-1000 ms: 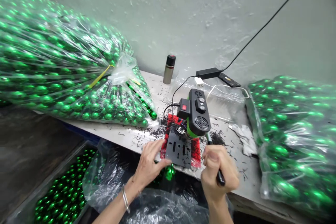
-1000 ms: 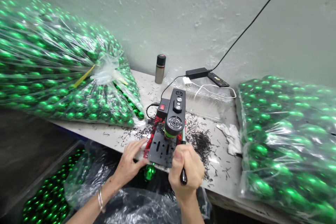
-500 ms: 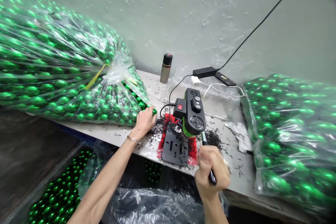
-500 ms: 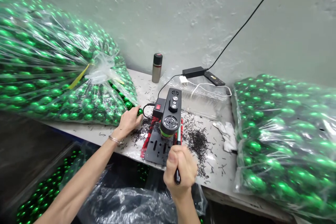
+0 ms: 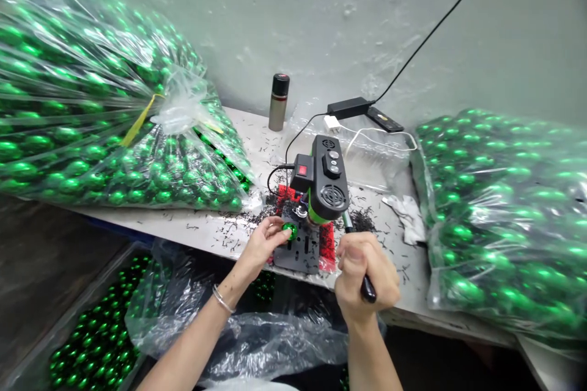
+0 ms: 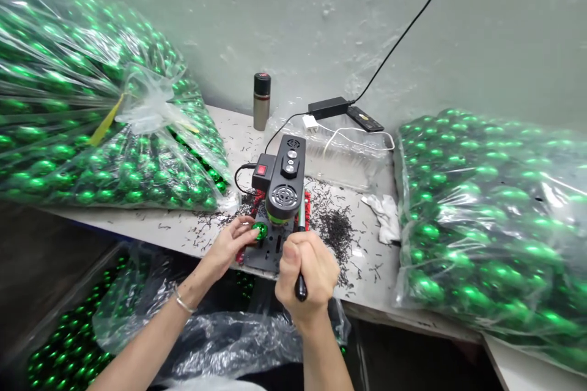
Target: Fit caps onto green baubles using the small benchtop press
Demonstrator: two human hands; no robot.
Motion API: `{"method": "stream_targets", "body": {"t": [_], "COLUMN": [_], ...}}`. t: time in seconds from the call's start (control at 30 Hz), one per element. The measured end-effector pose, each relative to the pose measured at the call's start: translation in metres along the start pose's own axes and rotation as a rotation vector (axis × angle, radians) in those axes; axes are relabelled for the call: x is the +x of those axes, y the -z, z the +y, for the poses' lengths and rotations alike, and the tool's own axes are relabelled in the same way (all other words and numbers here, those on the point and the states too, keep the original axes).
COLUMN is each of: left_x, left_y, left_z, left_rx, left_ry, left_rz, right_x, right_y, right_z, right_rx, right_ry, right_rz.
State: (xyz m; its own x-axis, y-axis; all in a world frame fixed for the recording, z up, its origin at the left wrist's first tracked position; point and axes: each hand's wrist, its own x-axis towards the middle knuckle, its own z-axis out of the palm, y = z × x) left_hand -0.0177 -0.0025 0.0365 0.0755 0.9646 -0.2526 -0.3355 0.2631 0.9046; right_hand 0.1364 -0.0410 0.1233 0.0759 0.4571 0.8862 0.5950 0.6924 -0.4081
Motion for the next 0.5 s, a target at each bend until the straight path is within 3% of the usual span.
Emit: {"method": "stream_targets", "body": {"t": [0.23, 0.5], "left_x": [-0.001, -0.001], "left_y": [-0.007, -0.005], "left_z": [-0.01, -0.024], "left_rx": [0.529, 0.858], "left_ry": [-0.276, -0.588], "left_rz": [-0.058, -0.008], "right_x": [0.001, -0.003], "right_y": [0.001, 0.003], "right_z": [0.001, 0.001], "right_rx": [-0.009, -0.046], "right_ry": [0.016, 0.032], "right_rz": [-0.009, -0.027]}}
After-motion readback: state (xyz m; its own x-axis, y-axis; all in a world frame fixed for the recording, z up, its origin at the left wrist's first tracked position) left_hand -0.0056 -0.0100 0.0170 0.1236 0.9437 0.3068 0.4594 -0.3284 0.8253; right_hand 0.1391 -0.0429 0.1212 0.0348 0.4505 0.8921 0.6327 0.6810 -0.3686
